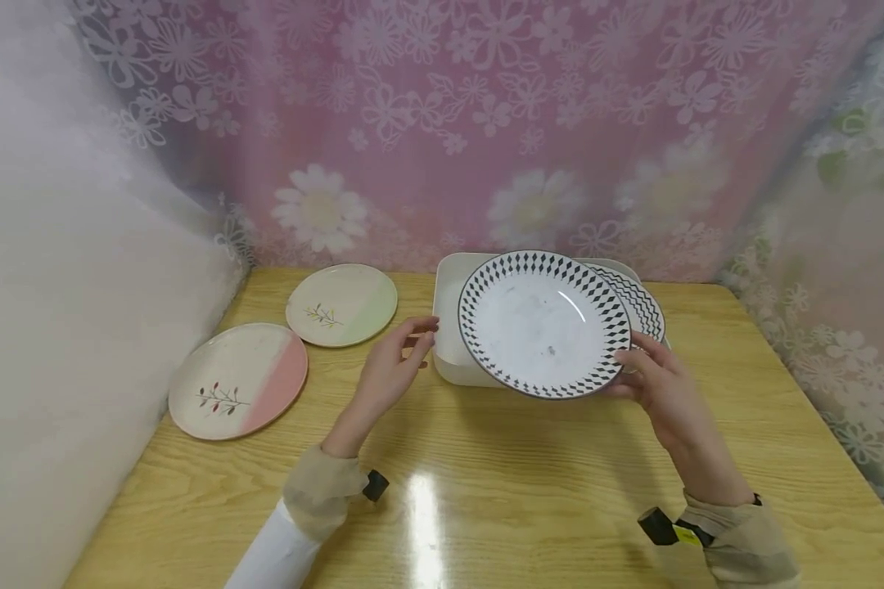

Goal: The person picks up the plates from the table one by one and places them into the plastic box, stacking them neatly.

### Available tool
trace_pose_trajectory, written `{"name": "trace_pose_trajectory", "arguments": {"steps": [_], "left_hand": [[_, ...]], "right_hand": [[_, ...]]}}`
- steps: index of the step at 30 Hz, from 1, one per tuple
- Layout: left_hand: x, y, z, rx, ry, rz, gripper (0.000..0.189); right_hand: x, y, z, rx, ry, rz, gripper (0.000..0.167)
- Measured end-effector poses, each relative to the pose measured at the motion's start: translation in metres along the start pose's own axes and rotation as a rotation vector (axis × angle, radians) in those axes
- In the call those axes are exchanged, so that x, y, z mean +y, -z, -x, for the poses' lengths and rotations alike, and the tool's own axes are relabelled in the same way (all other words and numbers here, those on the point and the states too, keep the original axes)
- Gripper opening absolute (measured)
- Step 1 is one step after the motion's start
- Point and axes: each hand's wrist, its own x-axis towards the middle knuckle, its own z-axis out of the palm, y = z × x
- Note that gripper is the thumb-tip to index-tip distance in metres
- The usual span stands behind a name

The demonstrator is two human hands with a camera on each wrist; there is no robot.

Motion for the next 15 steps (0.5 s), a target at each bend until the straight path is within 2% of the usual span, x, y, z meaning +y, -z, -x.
{"name": "trace_pose_trajectory", "arguments": {"steps": [4, 7, 11, 15], "left_hand": [[-0.011, -0.006, -0.008, 0.025, 0.021, -0.152, 0.039], [-0.019, -0.011, -0.012, -0.021, 0.067, -0.188, 0.049], [-0.025, -0.017, -0.015, -0.103, 0.123, -0.199, 0.058], [-0.027, -0.021, -0.015, -0.129, 0.139, -0.202, 0.059]], "right_hand": [[-0.005, 0.014, -0.009, 0.021, 0.031, -0.083, 0.057], [-0.006, 0.024, -0.014, 0.042, 0.038, -0.120, 0.049], [-0.005, 0.035, -0.018, 0.085, 0.002, -0.154, 0.060], [-0.003, 0.043, -0.019, 0.111, -0.022, -0.204, 0.071]]}}
